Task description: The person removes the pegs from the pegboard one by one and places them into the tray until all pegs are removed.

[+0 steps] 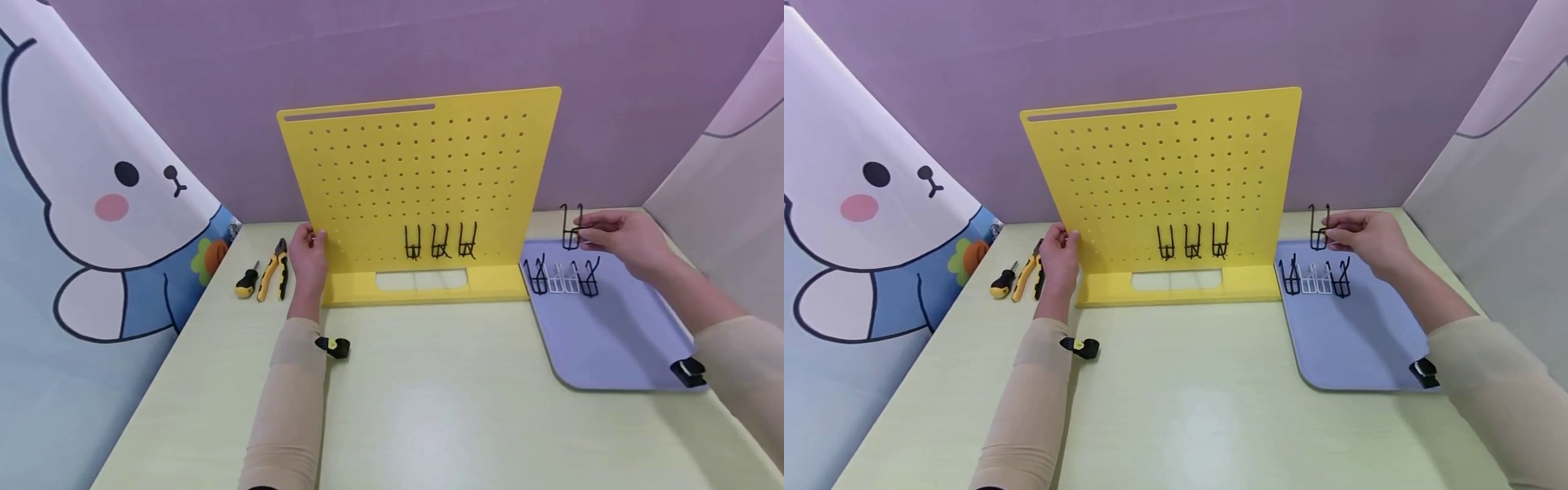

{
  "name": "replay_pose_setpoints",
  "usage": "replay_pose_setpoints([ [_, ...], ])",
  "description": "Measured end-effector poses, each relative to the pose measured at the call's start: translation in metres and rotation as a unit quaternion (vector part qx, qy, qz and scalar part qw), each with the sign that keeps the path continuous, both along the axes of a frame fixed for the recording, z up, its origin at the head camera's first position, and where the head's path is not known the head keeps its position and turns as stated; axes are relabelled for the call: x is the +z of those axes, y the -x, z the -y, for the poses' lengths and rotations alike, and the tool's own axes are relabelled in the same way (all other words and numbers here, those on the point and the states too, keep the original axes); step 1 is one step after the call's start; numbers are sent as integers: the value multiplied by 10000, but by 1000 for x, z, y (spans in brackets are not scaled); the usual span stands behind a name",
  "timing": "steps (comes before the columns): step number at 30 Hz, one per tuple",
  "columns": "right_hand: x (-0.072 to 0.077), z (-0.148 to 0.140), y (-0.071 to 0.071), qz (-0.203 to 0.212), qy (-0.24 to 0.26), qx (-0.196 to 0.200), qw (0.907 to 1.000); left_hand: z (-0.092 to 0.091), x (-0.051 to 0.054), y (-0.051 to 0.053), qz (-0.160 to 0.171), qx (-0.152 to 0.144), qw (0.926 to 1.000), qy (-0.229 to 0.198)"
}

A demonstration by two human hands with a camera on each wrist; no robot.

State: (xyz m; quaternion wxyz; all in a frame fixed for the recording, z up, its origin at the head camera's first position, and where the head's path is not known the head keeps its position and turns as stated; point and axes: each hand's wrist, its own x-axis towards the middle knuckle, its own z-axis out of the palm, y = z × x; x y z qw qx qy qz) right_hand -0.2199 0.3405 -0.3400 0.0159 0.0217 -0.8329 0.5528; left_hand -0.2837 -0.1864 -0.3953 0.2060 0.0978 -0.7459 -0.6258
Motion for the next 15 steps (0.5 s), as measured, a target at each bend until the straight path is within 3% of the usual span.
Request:
replay_pose_setpoints([
  [7, -1, -37, -4, 151, 484, -91, 9987, -5, 8, 6, 10, -57, 10000, 2],
  [10, -8, -47, -7, 213, 307, -137, 9992, -4, 9, 5, -19, -55, 10000, -40],
  [15, -24, -60, -14, 230, 99, 103, 9996, 1, 1, -1, -23, -72, 10000, -32],
])
